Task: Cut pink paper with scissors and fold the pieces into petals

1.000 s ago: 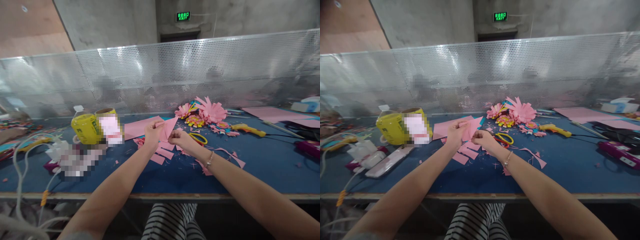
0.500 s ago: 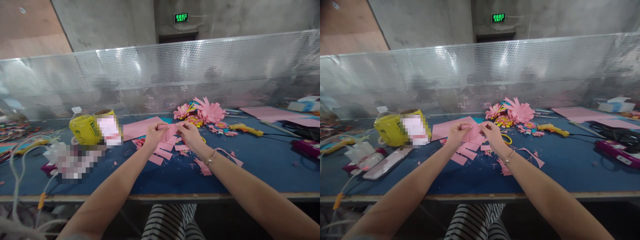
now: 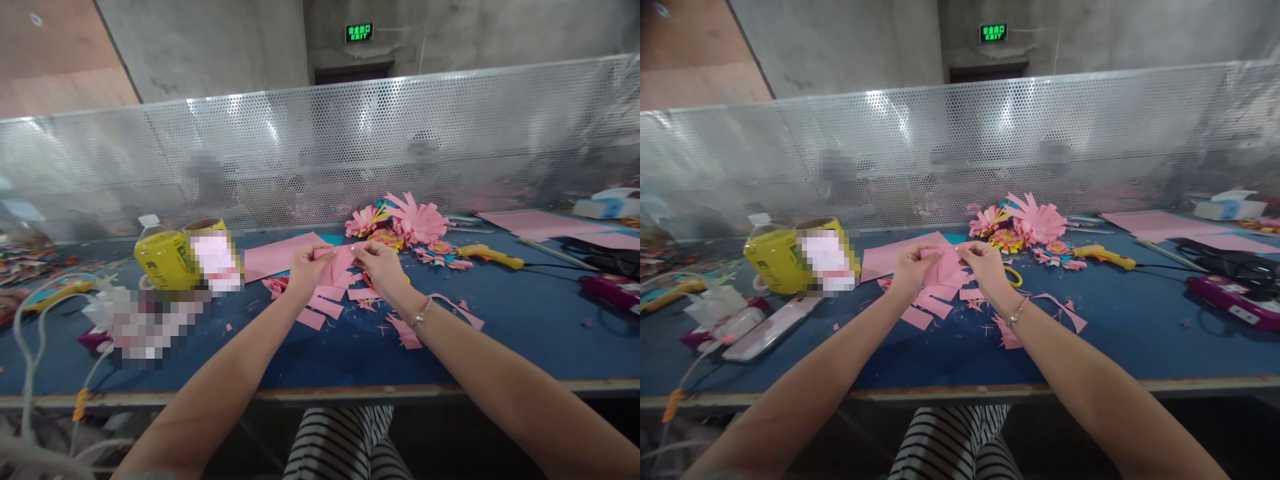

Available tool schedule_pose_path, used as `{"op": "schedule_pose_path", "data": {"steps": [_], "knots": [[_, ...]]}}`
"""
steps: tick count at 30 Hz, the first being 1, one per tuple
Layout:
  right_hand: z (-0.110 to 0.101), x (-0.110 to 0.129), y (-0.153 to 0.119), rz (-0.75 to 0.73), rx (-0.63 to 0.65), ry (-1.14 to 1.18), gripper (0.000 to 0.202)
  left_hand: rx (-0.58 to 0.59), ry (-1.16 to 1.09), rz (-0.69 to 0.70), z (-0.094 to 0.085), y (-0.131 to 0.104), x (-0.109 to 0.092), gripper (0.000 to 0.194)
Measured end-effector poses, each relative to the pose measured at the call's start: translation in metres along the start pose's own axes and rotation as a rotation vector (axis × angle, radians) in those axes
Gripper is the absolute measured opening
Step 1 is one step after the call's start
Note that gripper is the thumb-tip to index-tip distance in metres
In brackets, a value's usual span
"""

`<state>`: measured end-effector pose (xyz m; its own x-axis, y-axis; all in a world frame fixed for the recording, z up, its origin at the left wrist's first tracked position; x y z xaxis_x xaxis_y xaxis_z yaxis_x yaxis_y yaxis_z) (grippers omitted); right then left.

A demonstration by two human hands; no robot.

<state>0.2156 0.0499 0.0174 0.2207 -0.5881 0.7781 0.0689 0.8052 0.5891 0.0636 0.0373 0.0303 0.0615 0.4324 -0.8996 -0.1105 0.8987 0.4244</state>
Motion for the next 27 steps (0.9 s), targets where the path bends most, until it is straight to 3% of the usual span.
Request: {"op": "schedule_pose_path", "data": {"steps": [22, 27], "knots": [[0.01, -0.01, -0.005, 0.115, 0.027, 0.137, 0.024, -0.036, -0.001, -0.025, -0.004, 0.004, 0.006, 0.013], [0.012, -0.008, -0.006, 0.116, 0.054, 0.182, 0.025, 0.008, -0.036, -0.031, 0.001, 0.004, 0.009, 0.011]]}}
Point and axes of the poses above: each hand's wrist, its own y-axis towards the middle knuckle, its own z-axis out of the palm, x = y × z, the point moved 8 cm from there along y, towards the middle knuckle, and after that the axes turned 10 degrees about -z, right-handed, at the moved point
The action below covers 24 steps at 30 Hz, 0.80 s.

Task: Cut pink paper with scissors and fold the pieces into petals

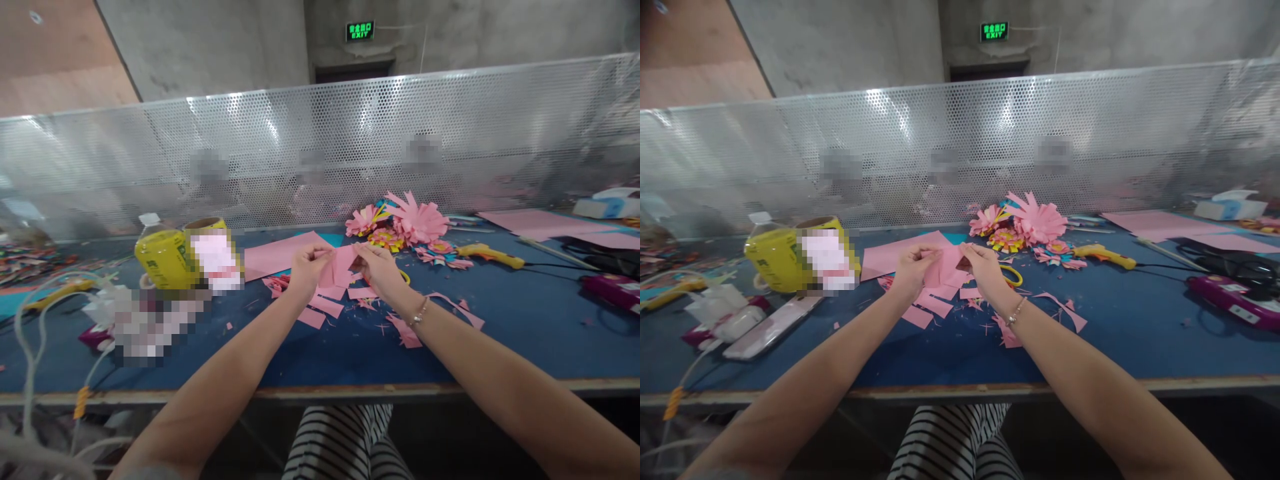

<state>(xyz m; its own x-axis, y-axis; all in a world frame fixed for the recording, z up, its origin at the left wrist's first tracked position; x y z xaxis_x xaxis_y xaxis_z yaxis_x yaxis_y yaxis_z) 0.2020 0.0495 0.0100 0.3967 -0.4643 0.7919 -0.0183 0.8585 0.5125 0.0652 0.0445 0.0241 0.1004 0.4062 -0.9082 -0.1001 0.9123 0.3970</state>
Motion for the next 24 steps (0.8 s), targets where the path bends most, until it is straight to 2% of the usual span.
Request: {"op": "schedule_pose_path", "data": {"steps": [2, 5, 9, 14, 18, 24], "knots": [[-0.001, 0.004, 0.001, -0.035, 0.045, -0.06, 0.024, 0.055, 0.044, -0.012, 0.005, -0.001, -0.001, 0.009], [0.0, 0.009, 0.003, -0.078, 0.155, -0.275, 0.028, 0.134, 0.193, -0.008, 0.013, -0.006, -0.006, 0.008], [0.011, 0.011, 0.0, -0.087, 0.347, -0.589, 0.03, 0.137, 0.399, 0.089, 0.019, -0.014, -0.02, 0.012], [0.025, 0.014, -0.008, -0.155, 0.507, -0.764, 0.027, 0.221, 0.497, 0.121, 0.031, -0.018, -0.025, 0.012], [0.027, 0.011, -0.01, -0.179, 0.554, -0.801, 0.03, 0.209, 0.491, 0.103, 0.029, -0.017, -0.025, 0.01], [0.025, 0.006, -0.008, -0.155, 0.548, -0.809, 0.036, 0.148, 0.457, 0.088, 0.026, -0.017, -0.024, 0.008]]}}
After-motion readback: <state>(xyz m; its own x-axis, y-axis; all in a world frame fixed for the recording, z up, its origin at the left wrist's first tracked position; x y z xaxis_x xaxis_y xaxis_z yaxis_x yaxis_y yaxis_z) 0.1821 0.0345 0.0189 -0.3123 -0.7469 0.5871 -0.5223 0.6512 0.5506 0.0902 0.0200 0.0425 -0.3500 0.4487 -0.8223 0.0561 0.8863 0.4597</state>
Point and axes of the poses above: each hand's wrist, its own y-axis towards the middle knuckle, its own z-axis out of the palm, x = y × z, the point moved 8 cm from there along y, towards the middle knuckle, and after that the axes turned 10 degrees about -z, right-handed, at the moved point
